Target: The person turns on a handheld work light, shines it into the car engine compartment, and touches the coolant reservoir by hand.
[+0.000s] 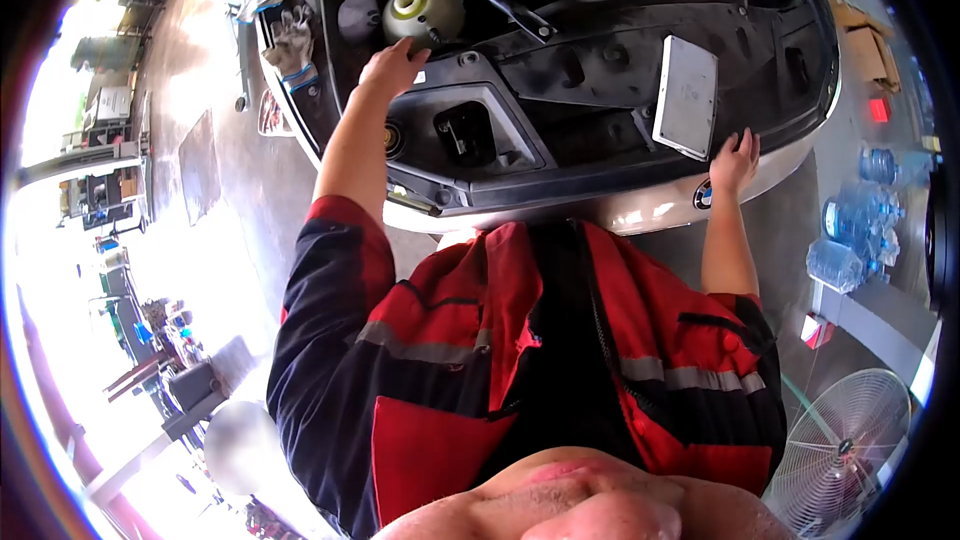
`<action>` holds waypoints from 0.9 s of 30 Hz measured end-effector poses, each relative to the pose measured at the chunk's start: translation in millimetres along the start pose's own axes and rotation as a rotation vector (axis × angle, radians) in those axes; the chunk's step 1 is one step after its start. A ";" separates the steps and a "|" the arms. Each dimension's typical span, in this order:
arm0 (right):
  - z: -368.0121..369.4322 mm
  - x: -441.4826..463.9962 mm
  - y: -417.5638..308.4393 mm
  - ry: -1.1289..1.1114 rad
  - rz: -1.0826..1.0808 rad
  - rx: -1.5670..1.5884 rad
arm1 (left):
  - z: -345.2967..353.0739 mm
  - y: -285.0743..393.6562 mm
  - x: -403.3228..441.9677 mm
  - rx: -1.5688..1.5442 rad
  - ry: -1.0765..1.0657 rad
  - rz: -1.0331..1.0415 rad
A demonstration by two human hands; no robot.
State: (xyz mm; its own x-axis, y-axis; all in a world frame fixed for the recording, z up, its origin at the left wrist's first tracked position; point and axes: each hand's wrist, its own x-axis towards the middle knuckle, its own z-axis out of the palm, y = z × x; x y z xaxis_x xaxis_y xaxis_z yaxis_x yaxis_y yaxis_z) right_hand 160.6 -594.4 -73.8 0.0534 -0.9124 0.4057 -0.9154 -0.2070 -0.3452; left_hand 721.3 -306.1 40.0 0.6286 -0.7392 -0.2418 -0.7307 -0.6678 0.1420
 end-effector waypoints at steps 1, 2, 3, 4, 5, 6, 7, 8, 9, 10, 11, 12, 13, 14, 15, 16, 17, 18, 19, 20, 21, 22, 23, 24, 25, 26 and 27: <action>-0.8 0.6 -0.4 0.006 -0.004 -0.001 | 3.4 11.6 8.8 0.000 -0.031 -0.018; -1.2 0.1 -1.2 -0.013 0.033 -0.006 | 6.6 20.9 15.6 -0.027 -0.050 -0.045; -0.5 -0.4 1.0 -0.005 0.026 -0.016 | 13.3 24.5 23.1 -0.043 -0.030 -0.033; 1.1 -0.9 2.1 0.004 0.017 -0.025 | 19.9 27.9 30.5 -0.059 -0.008 -0.021; 2.8 -0.4 3.0 0.012 0.008 -0.033 | 25.4 30.9 38.2 -0.075 0.014 -0.010; 3.3 -0.7 3.2 0.020 0.004 -0.041 | 19.6 41.9 34.5 -0.083 0.005 -0.057; 2.2 0.3 1.7 0.021 0.012 -0.044 | 16.6 48.5 34.3 -0.058 0.008 -0.069; 1.5 1.1 0.5 0.019 0.019 -0.046 | 14.8 53.2 33.5 -0.033 0.009 -0.084; 2.0 -0.4 1.1 0.013 0.025 -0.048 | 16.0 54.7 32.1 -0.007 0.008 -0.102; 2.5 -0.5 1.4 0.016 0.021 -0.040 | 20.7 53.9 32.0 -0.025 0.034 -0.106; 2.8 0.8 1.7 0.020 0.015 -0.031 | 27.0 52.0 32.0 -0.043 0.062 -0.111; 2.8 0.6 2.2 0.023 0.009 -0.022 | 28.5 52.3 29.2 -0.061 0.090 -0.116; 2.6 -0.4 2.6 0.024 0.002 -0.019 | 29.0 52.0 26.8 -0.067 0.081 -0.122; 2.3 -0.3 2.8 0.026 -0.006 -0.017 | 28.7 51.6 25.1 -0.073 0.073 -0.128; 3.2 0.8 4.2 0.031 -0.016 -0.013 | 27.8 52.1 23.4 -0.082 0.068 -0.134; 3.9 1.3 4.9 0.030 -0.015 -0.021 | 29.4 51.0 23.0 -0.081 0.081 -0.127; 4.8 1.2 5.1 0.031 -0.015 -0.028 | 30.9 49.8 23.2 -0.080 0.096 -0.120; 4.7 1.7 4.3 0.032 -0.014 -0.034 | 30.8 49.7 23.0 -0.079 0.111 -0.113; 4.3 2.2 3.8 0.026 -0.008 -0.032 | 30.6 49.7 22.7 -0.080 0.101 -0.116; 3.8 1.8 3.6 0.018 -0.001 -0.030 | 30.6 49.7 22.1 -0.081 0.090 -0.120; 2.8 1.5 2.9 0.011 0.007 -0.028 | 30.1 50.2 21.6 -0.081 0.078 -0.123; 1.7 1.5 2.5 0.007 0.011 -0.023 | 29.6 50.8 21.1 -0.074 0.074 -0.117; 1.1 1.1 1.9 0.003 0.015 -0.019 | 29.2 50.8 20.5 -0.067 0.070 -0.111; 0.6 0.3 1.1 -0.003 0.019 -0.015 | 30.0 50.0 19.8 -0.060 0.064 -0.106; 0.0 0.1 0.4 -0.009 0.024 -0.012 | 31.4 49.2 19.9 -0.051 0.076 -0.095; -0.7 0.3 -0.1 -0.014 0.030 -0.009 | 32.1 48.9 20.7 -0.042 0.089 -0.084; -1.7 0.7 -1.2 -0.019 0.035 -0.007 | 32.5 48.8 20.4 -0.033 0.102 -0.072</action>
State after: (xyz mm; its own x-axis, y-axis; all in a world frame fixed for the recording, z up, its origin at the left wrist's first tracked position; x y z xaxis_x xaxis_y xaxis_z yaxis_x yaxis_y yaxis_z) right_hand 161.1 -594.1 -71.7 0.0286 -0.9256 0.3773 -0.9195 -0.1725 -0.3533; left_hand 689.7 -350.8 10.8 0.7044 -0.6928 -0.1542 -0.6742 -0.7211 0.1598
